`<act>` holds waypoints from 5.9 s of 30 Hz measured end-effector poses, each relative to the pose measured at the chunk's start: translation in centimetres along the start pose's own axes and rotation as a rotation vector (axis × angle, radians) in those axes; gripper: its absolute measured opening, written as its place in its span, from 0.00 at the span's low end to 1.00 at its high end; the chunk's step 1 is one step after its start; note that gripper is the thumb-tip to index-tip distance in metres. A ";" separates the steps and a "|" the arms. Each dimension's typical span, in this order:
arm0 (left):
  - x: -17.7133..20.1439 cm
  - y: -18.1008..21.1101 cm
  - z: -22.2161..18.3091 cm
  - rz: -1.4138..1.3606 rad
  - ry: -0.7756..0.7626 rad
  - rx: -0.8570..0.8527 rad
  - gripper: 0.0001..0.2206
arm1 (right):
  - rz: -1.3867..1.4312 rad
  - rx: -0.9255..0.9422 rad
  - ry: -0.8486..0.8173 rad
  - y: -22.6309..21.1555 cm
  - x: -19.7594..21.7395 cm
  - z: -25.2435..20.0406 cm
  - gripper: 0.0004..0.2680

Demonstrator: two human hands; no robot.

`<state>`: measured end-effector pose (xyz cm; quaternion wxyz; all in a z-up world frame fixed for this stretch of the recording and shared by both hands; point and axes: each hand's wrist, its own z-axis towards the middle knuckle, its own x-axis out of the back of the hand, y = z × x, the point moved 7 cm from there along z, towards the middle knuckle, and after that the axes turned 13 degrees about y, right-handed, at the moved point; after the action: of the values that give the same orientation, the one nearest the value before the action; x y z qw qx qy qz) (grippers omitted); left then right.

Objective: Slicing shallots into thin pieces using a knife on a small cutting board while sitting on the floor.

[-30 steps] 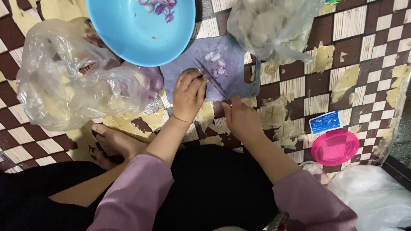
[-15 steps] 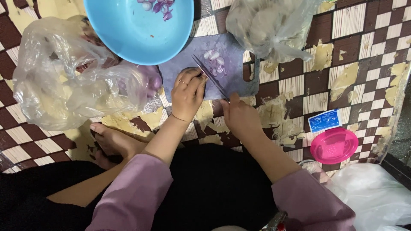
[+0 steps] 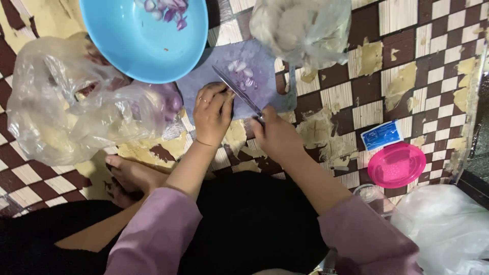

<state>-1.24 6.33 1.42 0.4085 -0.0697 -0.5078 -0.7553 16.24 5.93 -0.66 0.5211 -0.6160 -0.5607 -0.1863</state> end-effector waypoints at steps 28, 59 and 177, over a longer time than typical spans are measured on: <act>-0.3 -0.8 -1.2 0.063 -0.043 0.025 0.03 | 0.112 0.046 -0.075 3.1 -0.4 -2.9 0.22; -0.2 0.6 0.5 0.042 -0.050 -0.019 0.04 | 0.187 0.023 -0.153 2.7 -0.3 -2.4 0.23; -0.2 -0.4 -0.3 0.014 0.004 0.027 0.05 | 0.203 -0.024 -0.263 1.9 0.1 -1.3 0.24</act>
<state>-1.34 6.22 0.89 0.4156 -0.0664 -0.5165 -0.7457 18.38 5.19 -0.88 0.4521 -0.6946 -0.5566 -0.0571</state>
